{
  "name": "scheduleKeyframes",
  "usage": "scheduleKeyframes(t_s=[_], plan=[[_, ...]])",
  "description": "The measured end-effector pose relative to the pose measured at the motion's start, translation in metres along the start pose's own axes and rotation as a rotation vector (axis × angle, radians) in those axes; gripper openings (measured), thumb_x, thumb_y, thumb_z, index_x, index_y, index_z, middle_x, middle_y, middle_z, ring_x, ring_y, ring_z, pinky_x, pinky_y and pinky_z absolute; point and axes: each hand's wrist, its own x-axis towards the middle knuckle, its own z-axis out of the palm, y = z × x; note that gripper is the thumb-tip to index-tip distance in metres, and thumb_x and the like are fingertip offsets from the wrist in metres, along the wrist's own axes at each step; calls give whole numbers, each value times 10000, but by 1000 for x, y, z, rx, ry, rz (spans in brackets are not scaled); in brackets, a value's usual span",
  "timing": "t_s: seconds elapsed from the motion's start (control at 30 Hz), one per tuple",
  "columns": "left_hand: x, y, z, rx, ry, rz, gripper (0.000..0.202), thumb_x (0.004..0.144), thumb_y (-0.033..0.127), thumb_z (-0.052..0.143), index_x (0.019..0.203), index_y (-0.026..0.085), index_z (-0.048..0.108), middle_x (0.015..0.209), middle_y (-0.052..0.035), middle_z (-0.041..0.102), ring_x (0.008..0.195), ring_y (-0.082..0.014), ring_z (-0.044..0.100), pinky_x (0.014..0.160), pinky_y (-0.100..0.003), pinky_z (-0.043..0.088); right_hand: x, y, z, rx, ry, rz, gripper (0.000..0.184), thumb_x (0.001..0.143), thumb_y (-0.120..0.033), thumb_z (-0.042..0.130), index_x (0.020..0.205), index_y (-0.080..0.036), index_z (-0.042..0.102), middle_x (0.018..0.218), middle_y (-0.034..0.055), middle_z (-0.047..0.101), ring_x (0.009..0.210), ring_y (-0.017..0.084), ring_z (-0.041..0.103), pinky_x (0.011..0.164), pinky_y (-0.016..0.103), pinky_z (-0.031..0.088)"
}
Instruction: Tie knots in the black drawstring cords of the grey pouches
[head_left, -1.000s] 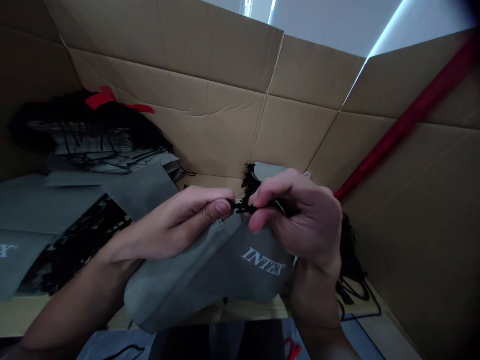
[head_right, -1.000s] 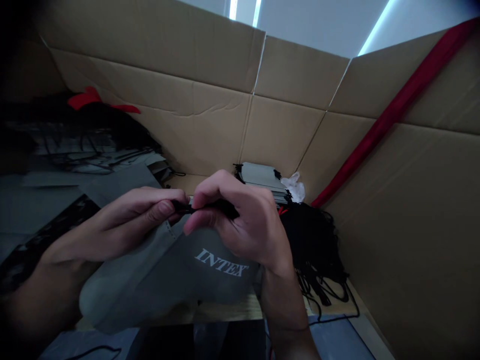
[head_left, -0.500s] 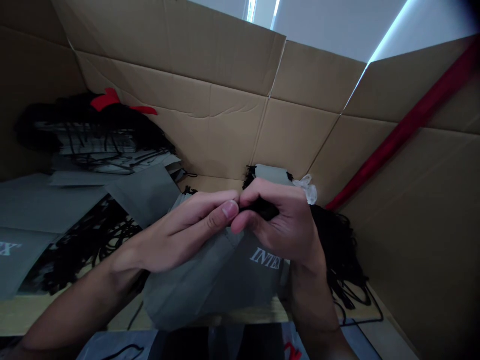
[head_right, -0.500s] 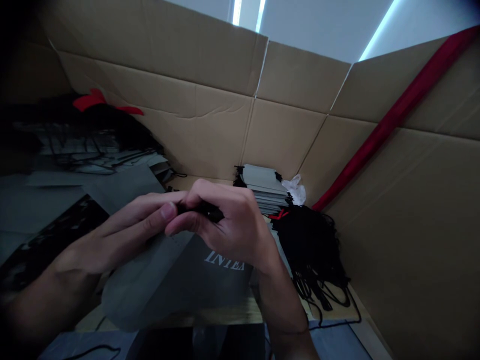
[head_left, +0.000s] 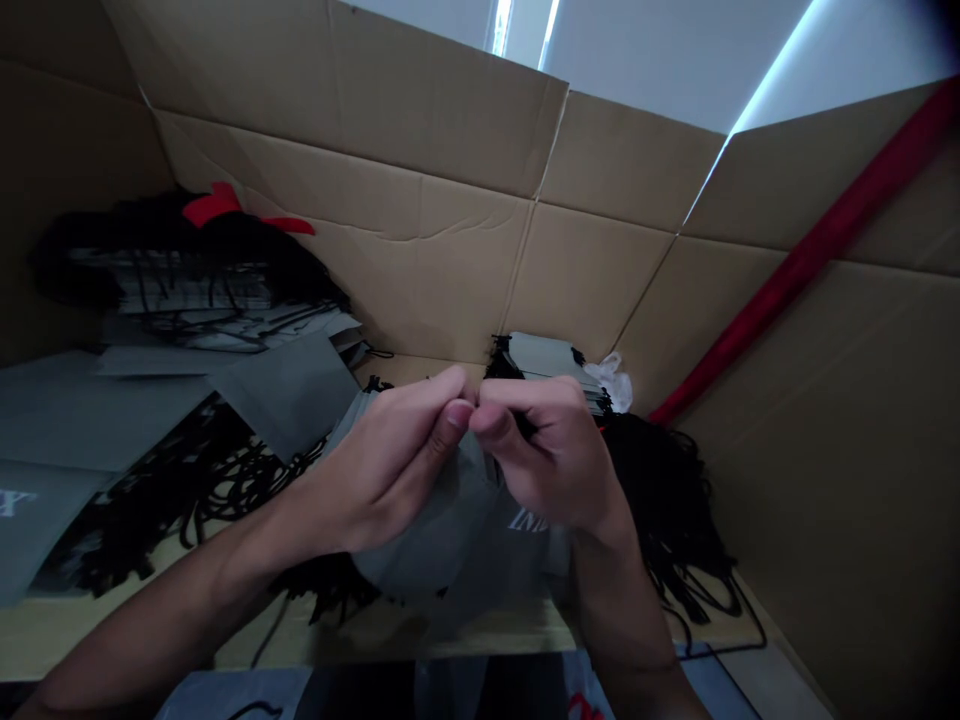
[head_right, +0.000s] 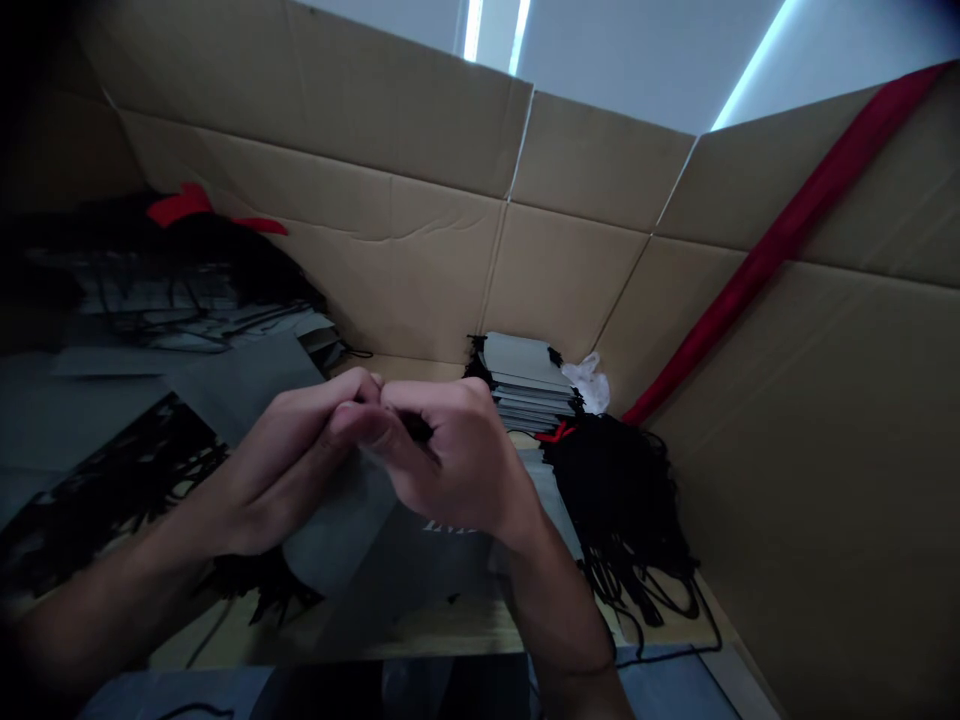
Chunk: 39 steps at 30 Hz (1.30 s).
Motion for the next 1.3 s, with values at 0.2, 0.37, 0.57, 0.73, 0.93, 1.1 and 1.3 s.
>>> scheduleKeyframes(t_s=[0.2,0.37,0.57,0.73,0.93,1.1,1.3], plan=[[0,-4,4,63,63,61,326,1311,349,434,1037,219,552,908,14,590,742,-150,527,665,-319,430,-1,3,13,56,81,2,491,1143,-393,868,770,-202,611,717,-69,505,658,95,442,651,282,391],[4,-1,2,-18,75,107,347,1311,321,450,1029,228,629,901,13,645,775,-145,611,713,-290,492,-1,-1,16,243,78,60,451,1184,-335,806,778,-213,653,720,-53,570,653,111,515,629,277,436],[8,0,-1,-161,43,238,343,1285,289,506,1030,219,724,819,0,709,716,-133,688,693,-243,555,-6,-6,19,504,20,180,502,1222,-326,741,743,-213,643,647,-53,546,548,93,482,517,257,384],[9,-1,-4,-217,16,258,339,1285,291,520,1090,219,787,786,-4,713,740,-138,744,692,-216,573,-8,-7,22,568,21,276,566,1204,-424,767,698,-219,617,602,-45,546,511,97,475,491,255,376],[8,3,0,-327,73,185,426,1274,384,569,961,213,803,747,-17,705,585,-128,604,655,-258,563,-7,-11,26,594,44,288,615,1214,-455,736,664,-221,587,562,-44,526,483,97,451,483,263,356],[8,8,4,-420,111,106,437,1262,388,616,903,214,793,759,-34,741,634,-155,660,666,-283,572,-7,-17,33,578,102,310,670,1185,-576,741,629,-244,568,540,-31,515,470,127,440,484,317,365],[7,8,-4,-436,33,29,452,1277,474,595,970,216,802,817,-14,655,717,-147,575,701,-267,545,-8,-15,23,480,98,225,555,1191,-458,778,711,-231,614,670,-25,574,563,130,451,564,321,398]])
